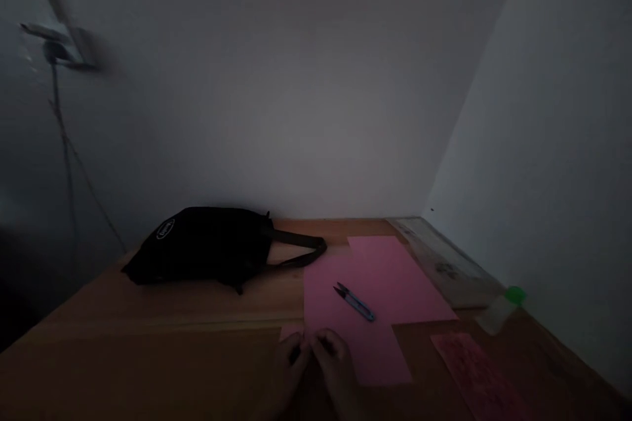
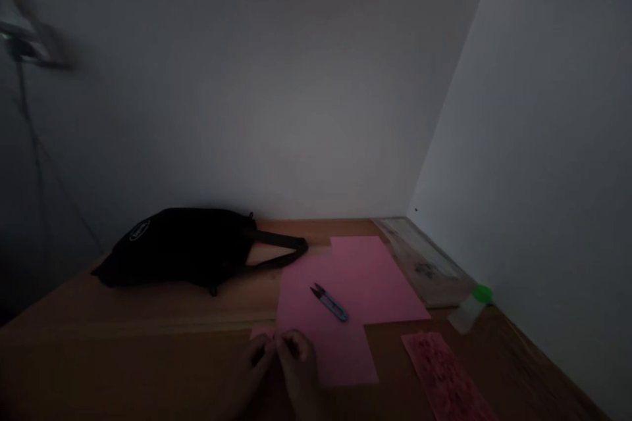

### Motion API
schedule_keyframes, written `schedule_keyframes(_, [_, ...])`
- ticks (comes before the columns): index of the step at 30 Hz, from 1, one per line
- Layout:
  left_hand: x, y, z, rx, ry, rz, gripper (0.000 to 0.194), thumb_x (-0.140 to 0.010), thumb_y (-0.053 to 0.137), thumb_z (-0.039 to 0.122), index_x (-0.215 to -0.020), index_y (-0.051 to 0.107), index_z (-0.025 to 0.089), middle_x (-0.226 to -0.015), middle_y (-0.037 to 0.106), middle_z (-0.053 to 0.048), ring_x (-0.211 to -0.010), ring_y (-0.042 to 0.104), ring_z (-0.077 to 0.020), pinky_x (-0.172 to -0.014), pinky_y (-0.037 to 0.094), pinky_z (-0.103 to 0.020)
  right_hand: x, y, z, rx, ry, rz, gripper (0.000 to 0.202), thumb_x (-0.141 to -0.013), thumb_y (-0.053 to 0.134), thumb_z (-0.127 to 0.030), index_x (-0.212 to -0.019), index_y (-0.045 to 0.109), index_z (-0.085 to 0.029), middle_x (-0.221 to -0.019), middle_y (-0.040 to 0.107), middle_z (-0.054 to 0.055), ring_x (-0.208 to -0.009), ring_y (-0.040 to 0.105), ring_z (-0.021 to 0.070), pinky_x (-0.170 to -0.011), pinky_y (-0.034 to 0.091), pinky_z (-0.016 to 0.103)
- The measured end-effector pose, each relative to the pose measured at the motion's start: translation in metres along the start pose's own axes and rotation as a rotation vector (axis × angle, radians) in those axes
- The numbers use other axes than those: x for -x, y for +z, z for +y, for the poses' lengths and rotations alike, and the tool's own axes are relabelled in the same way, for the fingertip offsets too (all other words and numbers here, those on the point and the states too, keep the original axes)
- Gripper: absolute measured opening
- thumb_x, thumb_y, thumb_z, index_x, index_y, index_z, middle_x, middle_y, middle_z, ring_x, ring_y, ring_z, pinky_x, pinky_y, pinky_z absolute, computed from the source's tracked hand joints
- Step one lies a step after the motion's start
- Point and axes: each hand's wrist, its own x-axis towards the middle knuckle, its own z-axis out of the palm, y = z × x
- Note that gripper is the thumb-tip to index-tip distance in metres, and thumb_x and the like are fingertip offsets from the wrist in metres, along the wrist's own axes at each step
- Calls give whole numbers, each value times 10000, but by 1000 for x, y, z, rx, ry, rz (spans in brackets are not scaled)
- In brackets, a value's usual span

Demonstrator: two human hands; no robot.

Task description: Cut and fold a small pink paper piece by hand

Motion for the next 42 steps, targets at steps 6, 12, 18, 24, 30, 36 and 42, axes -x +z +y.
schedule_keyframes(6, [-2, 2, -8, 14, 34, 13, 351, -755, 398, 504, -583, 408, 198, -589, 433, 18, -594, 422, -152, -564, 323, -256, 1, 1, -8, 18, 9, 11, 191, -653, 630, -352, -584, 609, -176, -602, 620, 21, -623, 571, 177, -599, 452, 263])
schedule_keyframes(12, [0, -2, -6, -9, 40, -42, 349, -786, 393, 483, -611, 451, 187, -610, 466, 10, -616, 455, -160, -575, 333, -263, 0, -1, -4, -5, -3, -24, 160, -653, 632, -324, -580, 615, -182, -610, 643, 26, -631, 589, 184, -614, 463, 276])
schedule_keyframes(18, [2, -3, 0, 169, 89, -14, 230, -806, 437, 393, -799, 531, 184, -792, 561, -25, -728, 514, -162, -659, 406, -265, 0, -1, -9, 31, 38, 11, 143, -633, 640, -310, -614, 616, -171, -606, 613, 4, -613, 555, 152, -607, 444, 259])
schedule_keyframes(24, [0, -5, 6, 250, 90, 10, 112, -761, 507, 279, -764, 553, 177, -726, 551, 0, -694, 514, -140, -651, 414, -248, 0, -1, -9, 39, 76, -23, 156, -671, 614, -305, -725, 636, -160, -714, 646, 19, -690, 573, 146, -679, 453, 264])
schedule_keyframes(30, [1, -6, 9, 263, 97, 10, 118, -777, 486, 270, -753, 547, 171, -704, 538, 6, -668, 502, -130, -624, 402, -238, 2, -2, -8, 71, 63, -32, 150, -698, 593, -300, -742, 635, -162, -727, 651, 23, -704, 578, 146, -682, 460, 262])
schedule_keyframes(36, [-1, -4, 0, 215, 113, -2, 154, -799, 465, 296, -768, 545, 167, -730, 539, 0, -688, 499, -133, -635, 400, -241, 1, -3, -6, 33, 79, -38, 128, -695, 588, -282, -723, 634, -167, -716, 644, 11, -703, 574, 142, -688, 453, 261])
schedule_keyframes(42, [-2, -4, -2, 187, 106, -8, 129, -793, 478, 283, -762, 534, 171, -717, 538, 4, -673, 494, -127, -626, 393, -234, -1, -3, -5, 5, 77, -35, 121, -685, 589, -280, -712, 638, -173, -700, 631, 5, -705, 563, 144, -696, 439, 262])
